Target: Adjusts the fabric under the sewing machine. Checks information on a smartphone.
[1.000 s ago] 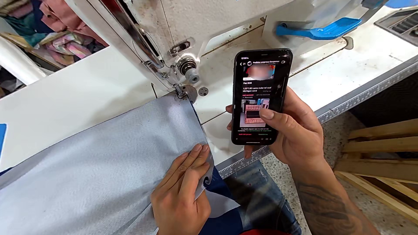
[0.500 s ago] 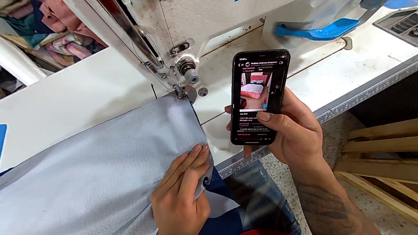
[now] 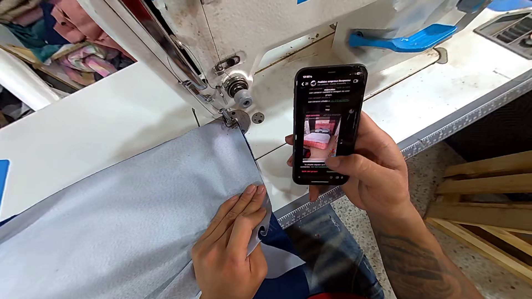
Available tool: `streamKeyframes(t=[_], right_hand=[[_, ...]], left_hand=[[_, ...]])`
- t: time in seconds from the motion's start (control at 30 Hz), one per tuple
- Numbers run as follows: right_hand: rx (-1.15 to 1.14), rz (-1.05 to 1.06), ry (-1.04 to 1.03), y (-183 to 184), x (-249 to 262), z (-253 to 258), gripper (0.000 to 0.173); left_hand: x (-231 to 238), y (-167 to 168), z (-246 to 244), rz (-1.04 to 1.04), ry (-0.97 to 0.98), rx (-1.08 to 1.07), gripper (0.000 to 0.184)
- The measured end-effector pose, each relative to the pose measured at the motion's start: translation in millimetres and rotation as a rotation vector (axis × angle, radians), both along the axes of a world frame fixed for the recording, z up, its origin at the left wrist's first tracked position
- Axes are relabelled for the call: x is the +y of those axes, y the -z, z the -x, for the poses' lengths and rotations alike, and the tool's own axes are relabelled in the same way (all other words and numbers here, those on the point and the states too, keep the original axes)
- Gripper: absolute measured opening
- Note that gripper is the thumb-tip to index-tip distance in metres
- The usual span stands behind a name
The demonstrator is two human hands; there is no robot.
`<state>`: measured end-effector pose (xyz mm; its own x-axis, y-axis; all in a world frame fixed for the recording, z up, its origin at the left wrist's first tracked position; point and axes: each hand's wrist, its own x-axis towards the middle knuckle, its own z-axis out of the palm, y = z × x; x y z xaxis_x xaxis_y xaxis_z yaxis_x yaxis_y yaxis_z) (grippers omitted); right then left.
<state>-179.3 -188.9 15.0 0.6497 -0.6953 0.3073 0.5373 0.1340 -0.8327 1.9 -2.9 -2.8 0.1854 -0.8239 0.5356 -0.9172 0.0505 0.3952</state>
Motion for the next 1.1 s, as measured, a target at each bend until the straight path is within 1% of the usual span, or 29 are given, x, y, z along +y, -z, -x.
streamKeyframes(t=[0.13, 0.2, 0.27, 0.33, 0.37, 0.43, 0.47, 0.5, 0.57, 0.6, 0.63, 0.7, 0.77, 1.1], right_hand=[[-0.011, -0.029, 0.02, -2.3, 1.1, -2.1, 0.036], [-0.031, -0.057, 0.026, -2.6, 1.1, -3.0, 0.039], [-0.027, -0.036, 0.03, -2.5, 1.0, -2.8, 0.035], [-0.005, -0.018, 0.026, -2.5, 1.0, -2.2, 0.043], [-0.001, -0.022, 0.024, -2.7, 1.1, -2.2, 0.044], [-0.007, -0.043, 0.03, -2.9, 1.4, -2.3, 0.037], [-0.016, -0.047, 0.025, -2.4, 1.3, -1.9, 0.037], [-0.019, -0.033, 0.016, -1.2, 0.8, -1.2, 0.043], [-0.009, 0.01, -0.002, 1.0, -0.4, 0.1, 0.062], [-0.003, 0.022, -0.003, 1.4, -0.5, 0.2, 0.064], [-0.002, 0.022, 0.002, 1.0, -0.2, 0.0, 0.06], [-0.007, -0.001, 0.018, -0.8, 0.7, -1.1, 0.044], [-0.003, -0.015, 0.036, -2.5, 1.2, -2.4, 0.037], [0.014, -0.033, 0.041, -3.3, 2.0, -2.4, 0.039]], left_hand=[[-0.1, 0.5, -0.1, 0.007, 0.008, 0.014, 0.023], [-0.4, 0.7, 0.2, 0.012, 0.007, 0.022, 0.023], [-0.6, 1.0, 0.3, 0.015, 0.005, 0.019, 0.023], [-0.3, 0.9, 0.2, 0.013, 0.003, 0.014, 0.023], [-0.2, 0.9, 0.2, 0.013, 0.005, 0.016, 0.023], [-0.2, 0.6, 0.2, 0.011, 0.005, 0.02, 0.023], [-0.2, 0.5, 0.3, 0.01, 0.004, 0.02, 0.023], [-0.3, 0.3, 0.3, 0.008, 0.003, 0.018, 0.023], [-0.6, 0.1, 0.3, 0.007, 0.004, 0.015, 0.024], [-0.6, 0.1, 0.2, 0.007, 0.004, 0.015, 0.024], [-0.6, 0.2, 0.2, 0.007, 0.005, 0.015, 0.023], [-0.6, 0.4, 0.2, 0.01, 0.006, 0.017, 0.023], [-0.5, 0.4, 0.4, 0.011, 0.005, 0.018, 0.023], [-0.5, 0.6, 0.3, 0.016, 0.006, 0.02, 0.023]])
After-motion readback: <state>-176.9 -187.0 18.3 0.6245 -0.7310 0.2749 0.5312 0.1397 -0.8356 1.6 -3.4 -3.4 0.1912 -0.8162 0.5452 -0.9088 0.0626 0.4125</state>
